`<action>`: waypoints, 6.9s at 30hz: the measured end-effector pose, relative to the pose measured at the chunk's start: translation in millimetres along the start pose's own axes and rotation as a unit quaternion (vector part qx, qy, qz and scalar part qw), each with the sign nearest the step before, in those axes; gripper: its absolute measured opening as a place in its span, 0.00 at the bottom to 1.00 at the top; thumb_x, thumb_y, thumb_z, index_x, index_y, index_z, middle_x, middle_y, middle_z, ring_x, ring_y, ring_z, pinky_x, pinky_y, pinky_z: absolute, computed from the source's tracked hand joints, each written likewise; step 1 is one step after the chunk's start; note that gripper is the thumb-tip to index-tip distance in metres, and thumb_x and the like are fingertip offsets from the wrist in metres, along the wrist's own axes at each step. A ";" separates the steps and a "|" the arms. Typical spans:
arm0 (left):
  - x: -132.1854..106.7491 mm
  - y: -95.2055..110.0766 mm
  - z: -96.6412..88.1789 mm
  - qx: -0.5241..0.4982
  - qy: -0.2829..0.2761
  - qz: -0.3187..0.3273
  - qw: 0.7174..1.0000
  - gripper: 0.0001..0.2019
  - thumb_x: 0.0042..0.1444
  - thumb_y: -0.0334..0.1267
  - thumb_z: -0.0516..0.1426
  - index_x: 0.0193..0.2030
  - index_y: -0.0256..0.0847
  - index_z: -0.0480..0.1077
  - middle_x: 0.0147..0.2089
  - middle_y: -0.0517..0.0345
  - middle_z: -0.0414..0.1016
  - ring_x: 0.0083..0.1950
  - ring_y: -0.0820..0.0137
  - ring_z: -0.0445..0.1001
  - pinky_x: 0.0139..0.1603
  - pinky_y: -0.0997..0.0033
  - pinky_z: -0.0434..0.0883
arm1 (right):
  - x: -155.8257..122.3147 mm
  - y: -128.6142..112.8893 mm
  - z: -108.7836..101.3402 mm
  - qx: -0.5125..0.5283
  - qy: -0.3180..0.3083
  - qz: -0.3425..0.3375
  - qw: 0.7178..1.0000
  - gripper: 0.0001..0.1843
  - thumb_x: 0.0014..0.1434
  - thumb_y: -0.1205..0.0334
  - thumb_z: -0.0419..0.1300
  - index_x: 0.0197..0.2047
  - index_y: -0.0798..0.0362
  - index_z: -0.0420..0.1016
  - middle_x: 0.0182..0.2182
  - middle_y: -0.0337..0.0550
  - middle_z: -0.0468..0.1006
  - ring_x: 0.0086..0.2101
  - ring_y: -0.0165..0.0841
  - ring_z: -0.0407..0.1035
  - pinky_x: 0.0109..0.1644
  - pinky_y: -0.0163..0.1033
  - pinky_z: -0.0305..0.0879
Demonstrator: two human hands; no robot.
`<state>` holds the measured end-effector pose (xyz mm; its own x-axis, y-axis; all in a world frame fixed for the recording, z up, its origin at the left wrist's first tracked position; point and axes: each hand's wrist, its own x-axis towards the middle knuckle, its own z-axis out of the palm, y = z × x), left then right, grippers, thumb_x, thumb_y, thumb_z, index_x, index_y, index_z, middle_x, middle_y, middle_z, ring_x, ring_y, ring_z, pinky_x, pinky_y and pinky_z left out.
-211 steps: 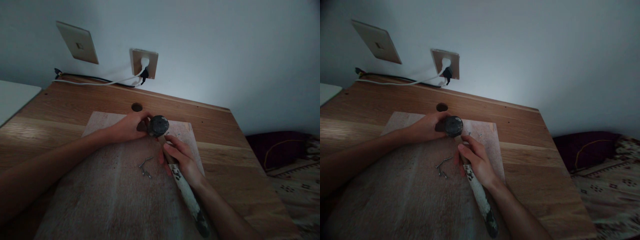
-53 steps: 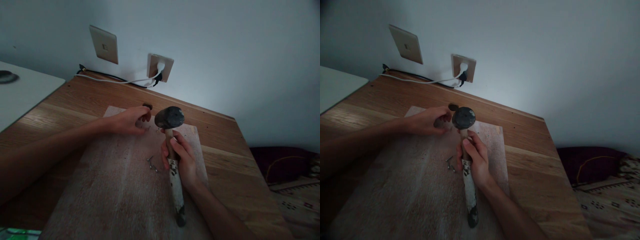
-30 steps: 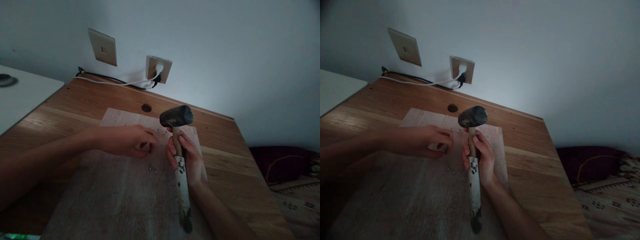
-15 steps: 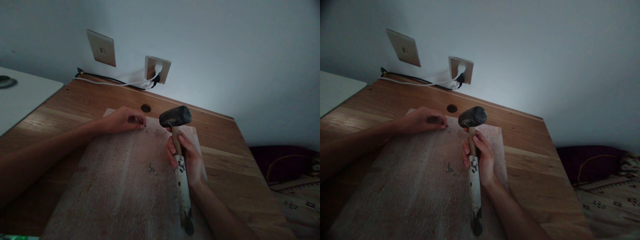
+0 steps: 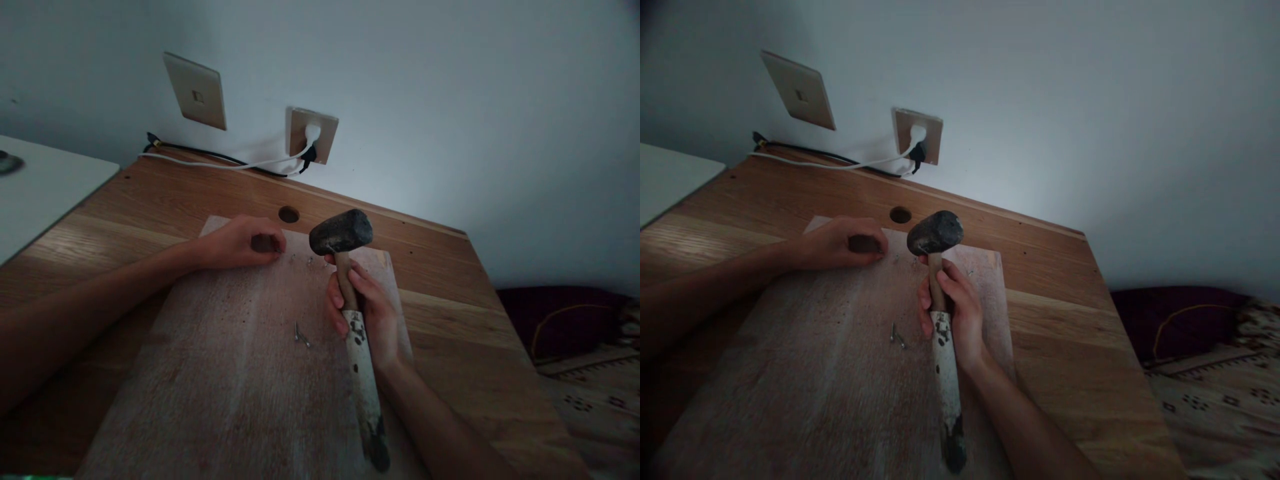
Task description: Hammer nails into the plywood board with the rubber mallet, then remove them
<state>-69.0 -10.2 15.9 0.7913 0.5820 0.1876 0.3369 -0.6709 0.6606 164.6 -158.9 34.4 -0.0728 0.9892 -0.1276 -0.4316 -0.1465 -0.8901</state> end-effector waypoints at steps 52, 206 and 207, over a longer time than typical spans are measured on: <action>2.6 0.5 -0.6 -0.097 -0.010 -0.057 0.994 0.25 0.55 0.43 0.65 0.59 0.39 0.74 0.50 0.51 0.84 0.46 0.60 0.82 0.49 0.65 0.78 | 10.1 24.7 9.2 -0.087 -0.113 0.058 0.988 0.15 0.68 0.47 0.61 0.45 0.50 0.72 0.30 0.34 0.79 0.16 0.23 0.63 0.16 0.29 0.57; -52.0 -0.3 12.4 0.003 0.187 -0.109 0.976 0.16 0.57 0.31 0.61 0.53 0.37 0.73 0.41 0.51 0.85 0.43 0.63 0.83 0.48 0.65 0.76 | 40.9 3.3 66.8 -0.454 -0.067 0.044 0.887 0.13 0.73 0.53 0.53 0.37 0.50 0.66 0.20 0.27 0.63 0.13 0.22 0.58 0.14 0.28 0.53; -51.7 -0.1 12.9 0.004 0.192 -0.115 0.975 0.17 0.56 0.30 0.62 0.54 0.37 0.73 0.41 0.52 0.85 0.43 0.63 0.83 0.47 0.66 0.76 | 46.1 5.3 69.6 -0.462 -0.070 0.040 0.883 0.13 0.74 0.53 0.53 0.37 0.50 0.65 0.20 0.27 0.63 0.14 0.22 0.58 0.14 0.28 0.54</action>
<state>-103.3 -46.2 -3.2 0.4456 0.8458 0.2934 0.4881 -0.5042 0.7124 96.4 -114.8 54.3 -0.2077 0.9556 -0.2091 0.4933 -0.0823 -0.8660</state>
